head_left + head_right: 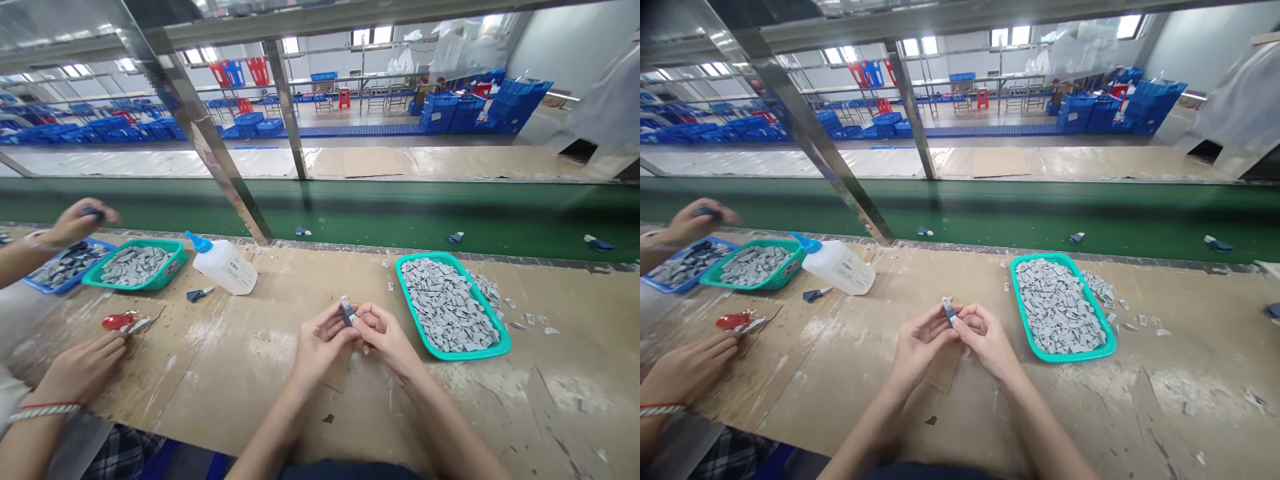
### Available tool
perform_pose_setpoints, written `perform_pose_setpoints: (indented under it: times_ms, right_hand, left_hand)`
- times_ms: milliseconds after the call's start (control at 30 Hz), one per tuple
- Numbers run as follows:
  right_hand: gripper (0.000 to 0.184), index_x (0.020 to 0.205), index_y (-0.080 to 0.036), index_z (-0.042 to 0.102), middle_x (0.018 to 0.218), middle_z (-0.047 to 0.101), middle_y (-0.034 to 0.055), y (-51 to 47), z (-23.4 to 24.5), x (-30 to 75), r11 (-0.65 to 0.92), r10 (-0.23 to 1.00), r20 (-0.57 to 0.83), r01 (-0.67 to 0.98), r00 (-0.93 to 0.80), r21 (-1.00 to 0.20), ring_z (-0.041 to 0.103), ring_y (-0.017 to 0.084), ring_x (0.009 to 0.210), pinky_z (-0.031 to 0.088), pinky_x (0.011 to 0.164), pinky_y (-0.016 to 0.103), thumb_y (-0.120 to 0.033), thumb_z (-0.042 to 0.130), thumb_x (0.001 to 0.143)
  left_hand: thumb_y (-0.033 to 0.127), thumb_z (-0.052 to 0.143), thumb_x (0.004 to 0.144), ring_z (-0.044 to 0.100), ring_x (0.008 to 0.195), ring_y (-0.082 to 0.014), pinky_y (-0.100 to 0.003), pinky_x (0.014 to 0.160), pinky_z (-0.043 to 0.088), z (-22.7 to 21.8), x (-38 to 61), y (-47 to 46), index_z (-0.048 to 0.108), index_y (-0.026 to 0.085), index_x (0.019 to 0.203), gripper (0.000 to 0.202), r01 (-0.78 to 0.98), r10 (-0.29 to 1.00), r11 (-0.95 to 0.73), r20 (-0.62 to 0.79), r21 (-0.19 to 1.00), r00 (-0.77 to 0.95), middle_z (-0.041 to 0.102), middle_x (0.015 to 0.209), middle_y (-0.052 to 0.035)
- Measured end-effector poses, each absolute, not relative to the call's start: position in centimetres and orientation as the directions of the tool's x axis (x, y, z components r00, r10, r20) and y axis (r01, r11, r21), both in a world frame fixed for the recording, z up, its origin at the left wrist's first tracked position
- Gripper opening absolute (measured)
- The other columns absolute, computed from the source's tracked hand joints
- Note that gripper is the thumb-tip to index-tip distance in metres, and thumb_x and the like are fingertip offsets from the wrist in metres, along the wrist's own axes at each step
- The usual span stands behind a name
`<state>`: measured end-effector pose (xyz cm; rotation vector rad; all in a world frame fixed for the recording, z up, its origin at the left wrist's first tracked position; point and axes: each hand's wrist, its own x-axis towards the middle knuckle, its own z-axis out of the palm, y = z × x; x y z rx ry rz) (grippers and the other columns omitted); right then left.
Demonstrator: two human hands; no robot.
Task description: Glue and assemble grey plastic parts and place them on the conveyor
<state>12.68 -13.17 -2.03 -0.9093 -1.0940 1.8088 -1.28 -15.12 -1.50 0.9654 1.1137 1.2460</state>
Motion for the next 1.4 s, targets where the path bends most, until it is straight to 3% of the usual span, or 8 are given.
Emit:
perform_pose_setpoints:
  times_ms: [100,200,300,400,567,800,1133,1400]
  right_hand:
    - [0.033,0.084,-0.018,0.061,0.079,0.065,0.0051,-12.2,-1.9,13.9,-0.164,0.936,-0.116,-0.119,-0.332,-0.979,0.058,0.016,0.067,0.042,0.05,0.023,-0.05,0.054,0.081]
    - [0.03,0.087,-0.018,0.065,0.086,0.068,0.0079,-10.7,-2.4,17.1,0.024,1.0,0.02,0.2,-0.023,-0.98,0.061,0.021,0.078,0.046,0.062,0.029,-0.046,0.054,0.081]
    - [0.026,0.093,-0.021,0.068,0.092,0.068,0.0077,-9.5,-3.7,20.8,0.049,0.969,0.192,0.645,0.154,-0.763,0.059,0.024,0.085,0.043,0.073,0.035,-0.039,0.053,0.081]
    - [0.022,0.088,-0.022,0.071,0.09,0.068,0.0075,-8.8,-5.2,23.0,0.034,0.97,0.216,0.819,0.111,-0.572,0.054,0.026,0.09,0.039,0.079,0.038,-0.035,0.055,0.08]
    - [0.022,0.091,-0.023,0.072,0.088,0.065,0.0098,-8.2,-5.6,22.2,-0.061,0.972,0.18,0.901,0.151,-0.43,0.047,0.028,0.087,0.037,0.073,0.036,-0.035,0.058,0.08]
    - [0.022,0.088,-0.018,0.071,0.085,0.061,0.0158,-8.1,-5.3,20.3,-0.186,0.956,0.161,0.931,0.245,-0.315,0.045,0.032,0.089,0.032,0.064,0.035,-0.03,0.053,0.084]
    - [0.021,0.084,-0.015,0.069,0.084,0.061,0.0164,-7.8,-5.9,20.6,-0.13,0.967,0.157,0.919,0.2,-0.372,0.046,0.032,0.09,0.034,0.071,0.038,-0.025,0.05,0.085]
    - [0.016,0.086,-0.018,0.064,0.078,0.064,0.0087,-7.8,-5.9,20.4,-0.065,0.974,0.163,0.889,0.154,-0.454,0.056,0.025,0.081,0.038,0.067,0.031,-0.017,0.048,0.084]
  left_hand:
    - [0.024,0.069,0.074,0.059,0.11,-0.0248,-0.039,0.099,0.045,-1.9,-1.3,-14.7,0.059,0.018,0.119,0.047,-0.226,0.996,0.085,-0.088,0.97,-0.002,0.064,0.116,-0.0118]
    - [0.03,0.064,0.078,0.056,0.114,-0.0239,-0.038,0.099,0.044,-2.9,-1.9,-14.3,0.054,0.019,0.123,0.047,-0.19,0.994,0.047,-0.064,0.981,-0.086,0.063,0.118,-0.0114]
    - [0.034,0.063,0.078,0.058,0.109,-0.0233,-0.036,0.094,0.047,-3.8,-3.0,-14.0,0.055,0.02,0.119,0.044,-0.163,0.985,0.004,-0.032,0.987,-0.171,0.063,0.113,-0.0096]
    - [0.034,0.064,0.078,0.062,0.1,-0.021,-0.035,0.092,0.047,-4.1,-4.1,-13.8,0.058,0.021,0.114,0.039,-0.129,0.974,-0.017,-0.013,0.992,-0.224,0.064,0.105,-0.0073]
    - [0.033,0.063,0.079,0.063,0.093,-0.0174,-0.03,0.092,0.046,-3.6,-3.8,-14.2,0.06,0.021,0.109,0.032,-0.061,0.972,-0.028,0.013,0.998,-0.233,0.064,0.098,-0.0054]
    - [0.034,0.063,0.08,0.061,0.104,-0.0211,-0.034,0.096,0.044,-3.4,-2.6,-14.7,0.058,0.02,0.114,0.038,-0.074,0.985,0.013,-0.025,0.997,-0.173,0.065,0.107,-0.0086]
    - [0.032,0.064,0.079,0.059,0.11,-0.0231,-0.036,0.099,0.043,-2.9,-2.9,-15.1,0.054,0.019,0.121,0.045,-0.111,0.976,0.021,-0.045,0.994,-0.212,0.063,0.118,-0.0104]
    - [0.032,0.065,0.078,0.06,0.108,-0.0239,-0.037,0.098,0.044,-2.4,-3.1,-15.5,0.055,0.017,0.119,0.045,-0.116,0.965,0.027,-0.056,0.993,-0.257,0.063,0.117,-0.0116]
